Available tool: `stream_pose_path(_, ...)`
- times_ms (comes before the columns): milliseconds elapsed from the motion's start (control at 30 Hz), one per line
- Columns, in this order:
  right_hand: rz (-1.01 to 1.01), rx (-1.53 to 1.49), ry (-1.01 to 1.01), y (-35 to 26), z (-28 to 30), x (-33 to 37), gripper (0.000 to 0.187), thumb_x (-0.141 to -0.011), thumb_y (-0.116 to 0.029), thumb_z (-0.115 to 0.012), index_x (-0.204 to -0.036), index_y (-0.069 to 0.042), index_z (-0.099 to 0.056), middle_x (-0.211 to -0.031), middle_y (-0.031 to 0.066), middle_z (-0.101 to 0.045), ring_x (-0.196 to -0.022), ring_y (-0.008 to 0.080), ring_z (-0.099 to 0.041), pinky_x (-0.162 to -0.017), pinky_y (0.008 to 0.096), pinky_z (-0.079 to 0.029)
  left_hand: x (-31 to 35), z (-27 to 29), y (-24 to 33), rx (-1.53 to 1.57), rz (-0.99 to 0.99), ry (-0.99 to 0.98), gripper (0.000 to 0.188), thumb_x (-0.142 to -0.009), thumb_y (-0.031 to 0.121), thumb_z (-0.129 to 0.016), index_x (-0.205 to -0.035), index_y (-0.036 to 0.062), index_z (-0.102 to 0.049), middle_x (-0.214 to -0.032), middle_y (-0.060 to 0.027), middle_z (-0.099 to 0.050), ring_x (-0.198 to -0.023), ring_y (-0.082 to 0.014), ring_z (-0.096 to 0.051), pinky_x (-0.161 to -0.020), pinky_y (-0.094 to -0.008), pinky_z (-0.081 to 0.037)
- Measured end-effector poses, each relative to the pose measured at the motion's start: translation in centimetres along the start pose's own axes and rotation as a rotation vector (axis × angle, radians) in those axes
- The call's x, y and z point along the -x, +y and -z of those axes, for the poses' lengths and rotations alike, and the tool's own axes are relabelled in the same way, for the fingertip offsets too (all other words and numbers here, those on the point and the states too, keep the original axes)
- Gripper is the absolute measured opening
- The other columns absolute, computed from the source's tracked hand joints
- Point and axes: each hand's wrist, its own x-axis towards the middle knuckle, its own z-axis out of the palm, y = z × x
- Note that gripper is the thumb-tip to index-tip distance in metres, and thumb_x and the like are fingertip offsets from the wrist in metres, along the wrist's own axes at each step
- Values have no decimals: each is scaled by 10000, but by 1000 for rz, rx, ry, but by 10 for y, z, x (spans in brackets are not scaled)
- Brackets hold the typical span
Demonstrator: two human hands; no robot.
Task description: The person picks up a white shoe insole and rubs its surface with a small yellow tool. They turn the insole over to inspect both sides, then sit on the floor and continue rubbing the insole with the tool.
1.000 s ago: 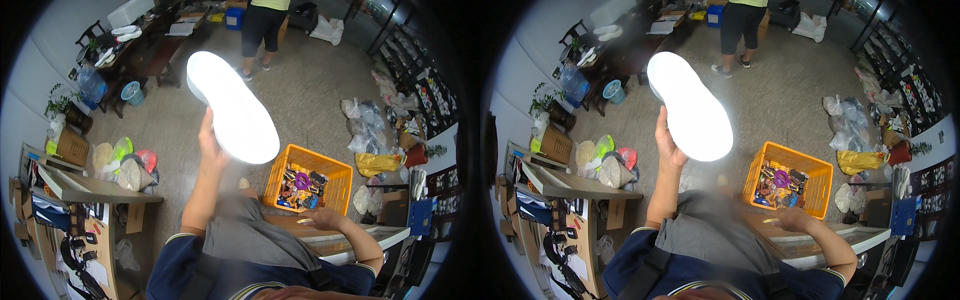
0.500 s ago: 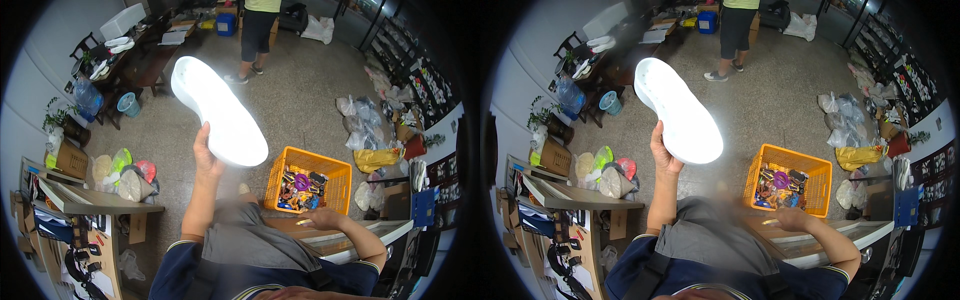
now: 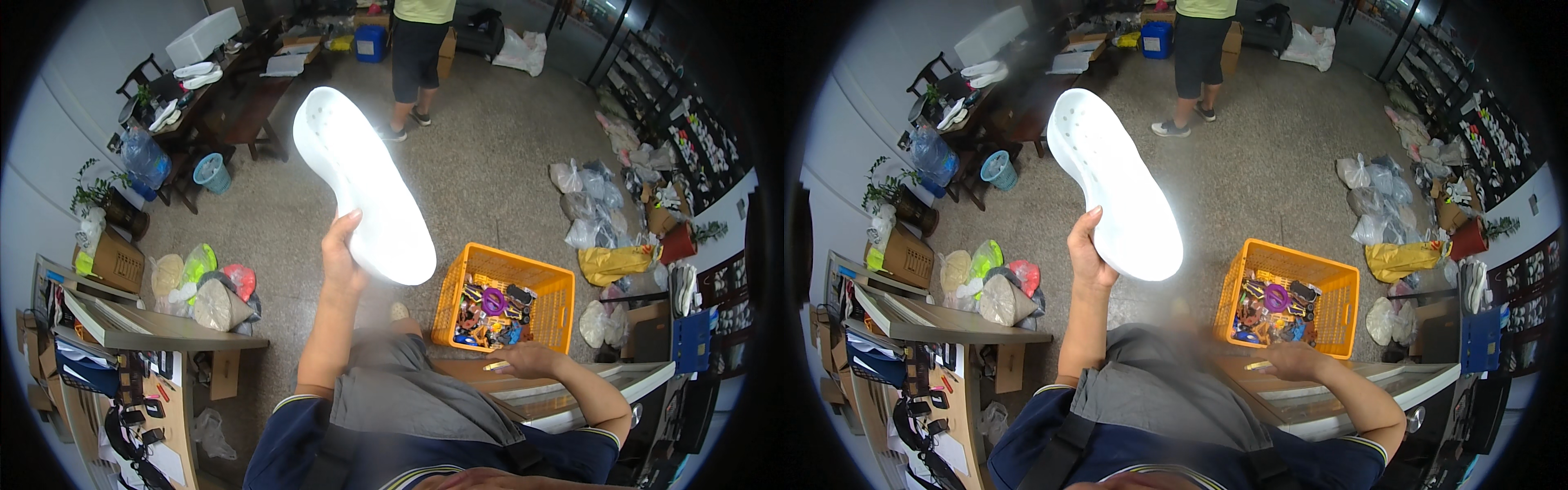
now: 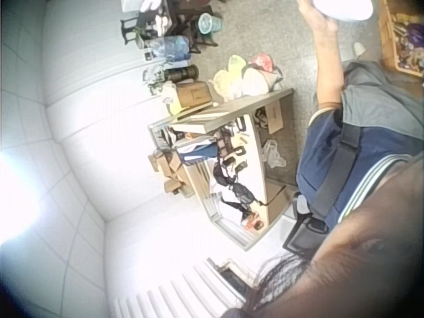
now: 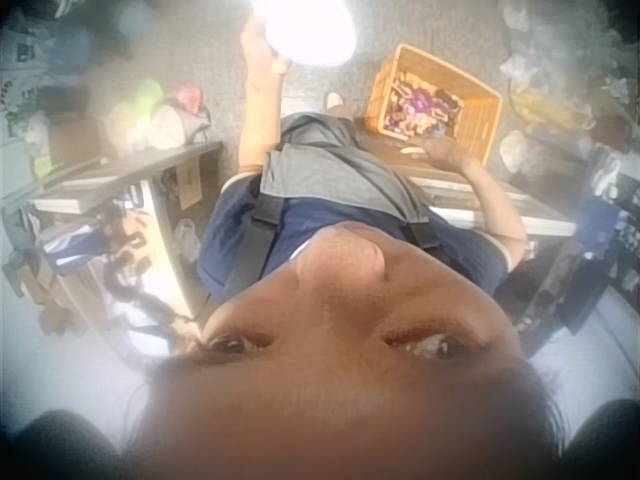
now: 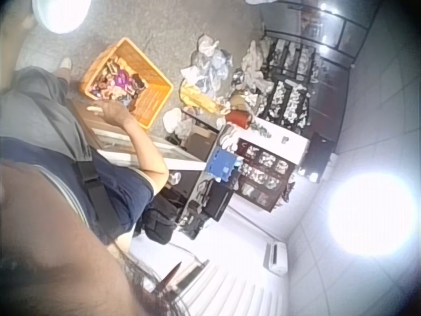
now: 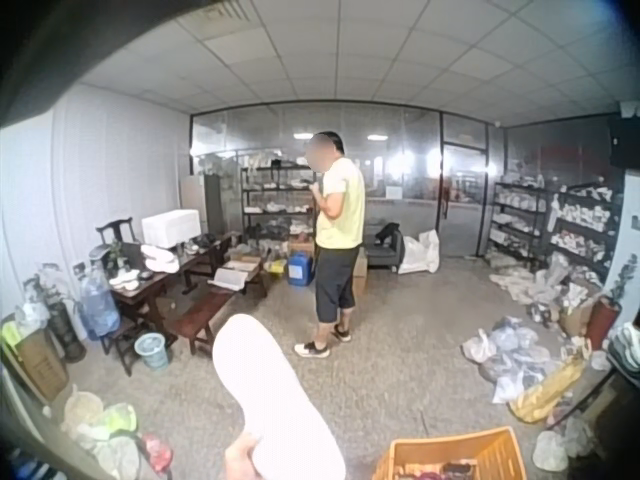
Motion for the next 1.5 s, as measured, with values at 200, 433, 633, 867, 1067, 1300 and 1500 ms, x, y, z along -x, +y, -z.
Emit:
stream_pose_path(200,48,-13,84,-2,0,2,385,-966,-333,-591,-1316,-177,-556,-1147,170,-675,-1082,366,-637,-899,499,-501,1,1,0,-166,-37,-23,657,-860,195,-592,-1431,-32,-361,-1243,-174,-555,-1151,-258,-583,-993,-373,-497)
stream_pose_path(433,17,-6,-12,-1,3,0,460,-998,-445,-521,-1381,-190,-521,-1348,116,-596,-1186,365,-596,-982,496,-476,1,-2,-1,-150,-53,-36,608,-937,328,-577,-1390,-46,-418,-1212,-191,-607,-1106,-257,-639,-932,-355,-558)
stream_pose_path(633,20,-2,-13,3,-1,-2,462,-997,-447,-520,-1381,-190,-521,-1361,114,-587,-1187,365,-595,-980,494,-477,3,-9,0,-60,-20,-104,593,-1009,420,-475,-1392,-30,-426,-1246,-183,-594,-1137,-255,-624,-965,-369,-539)
stream_pose_path(867,16,2,1,2,-1,-1,462,-992,-461,-523,-1372,-200,-528,-1310,126,-617,-1153,376,-610,-955,499,-484,2,-12,1,-133,-23,-65,612,-981,453,-494,-1362,-25,-458,-1208,-180,-613,-1110,-252,-636,-943,-371,-548)
stream_pose_path(1067,15,5,27,0,0,0,454,-987,-472,-526,-1366,-221,-537,-1249,128,-651,-1107,378,-634,-913,513,-499,2,-10,3,-158,-53,-44,661,-888,459,-596,-1309,-43,-506,-1147,-177,-624,-1083,-255,-641,-906,-341,-553)
stream_pose_path(1300,29,1,51,3,-3,0,449,-991,-452,-527,-1379,-227,-530,-1288,116,-636,-1131,362,-625,-928,509,-495,-2,-1,1,-13,-77,-82,579,-930,384,-561,-1298,-62,-535,-1131,-219,-684,-944,-262,-731,-735,-354,-656)
stream_pose_path(1500,15,3,45,2,-1,1,444,-989,-445,-533,-1378,-230,-531,-1297,116,-632,-1144,355,-621,-938,504,-492,-3,-2,-1,-2,-70,-91,587,-987,444,-501,-1344,-21,-484,-1206,-154,-620,-1122,-235,-638,-944,-354,-557)
